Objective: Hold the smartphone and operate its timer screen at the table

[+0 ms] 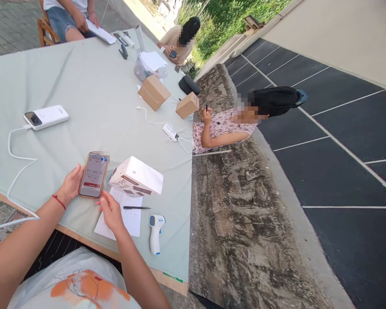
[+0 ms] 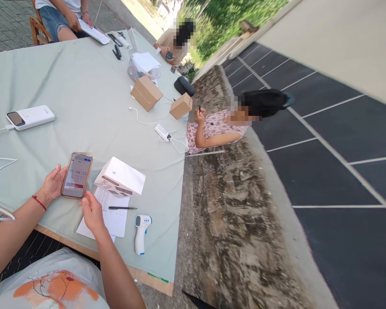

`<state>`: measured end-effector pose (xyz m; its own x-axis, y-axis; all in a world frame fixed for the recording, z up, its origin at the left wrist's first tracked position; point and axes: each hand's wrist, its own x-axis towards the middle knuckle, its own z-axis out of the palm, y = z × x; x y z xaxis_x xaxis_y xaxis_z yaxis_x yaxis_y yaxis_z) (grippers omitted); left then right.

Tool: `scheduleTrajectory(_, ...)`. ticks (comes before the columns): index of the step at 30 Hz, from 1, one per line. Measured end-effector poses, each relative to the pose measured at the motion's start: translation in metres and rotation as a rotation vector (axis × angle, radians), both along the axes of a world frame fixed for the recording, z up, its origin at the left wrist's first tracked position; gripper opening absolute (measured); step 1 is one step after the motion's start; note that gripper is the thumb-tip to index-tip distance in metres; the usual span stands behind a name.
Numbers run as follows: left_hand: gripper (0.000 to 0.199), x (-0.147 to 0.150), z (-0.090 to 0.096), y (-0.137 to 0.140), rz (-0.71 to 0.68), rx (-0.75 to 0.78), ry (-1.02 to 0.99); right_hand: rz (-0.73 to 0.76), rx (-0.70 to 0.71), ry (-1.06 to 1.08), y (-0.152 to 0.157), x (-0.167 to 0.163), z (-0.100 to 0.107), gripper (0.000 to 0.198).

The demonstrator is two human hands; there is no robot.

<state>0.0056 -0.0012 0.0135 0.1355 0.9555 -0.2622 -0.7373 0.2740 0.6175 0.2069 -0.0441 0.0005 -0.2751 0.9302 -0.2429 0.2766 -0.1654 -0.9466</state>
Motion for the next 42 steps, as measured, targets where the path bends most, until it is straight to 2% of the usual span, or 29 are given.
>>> scheduleTrajectory(5,0.086,0.0,-0.003,0.0,-0.017,0.041,-0.013,-0.018,-0.097,0.155,0.007,-0.009,0.005,0.066)
scheduleTrajectory(10,0.077,-0.002,-0.01,0.0,-0.018,0.076,-0.039,0.008,-0.192,0.277,0.011,-0.015,0.009,0.064)
scheduleTrajectory(14,0.075,-0.003,-0.012,0.0,-0.016,0.059,-0.039,-0.022,-0.209,0.272,0.012,-0.02,0.008,0.069)
scheduleTrajectory(19,0.084,-0.002,-0.007,0.0,-0.013,0.076,-0.017,-0.057,-0.238,0.336,0.011,-0.022,0.007,0.075)
scheduleTrajectory(26,0.084,-0.004,-0.006,-0.001,-0.016,0.06,-0.013,-0.101,-0.27,0.426,0.01,-0.023,0.0,0.074)
scheduleTrajectory(30,0.076,-0.005,-0.009,-0.001,-0.021,0.07,-0.019,-0.091,-0.275,0.437,0.01,-0.022,-0.005,0.072)
scheduleTrajectory(42,0.076,-0.003,-0.01,0.0,-0.019,0.082,-0.033,-0.044,-0.254,0.424,0.01,-0.019,-0.002,0.076)
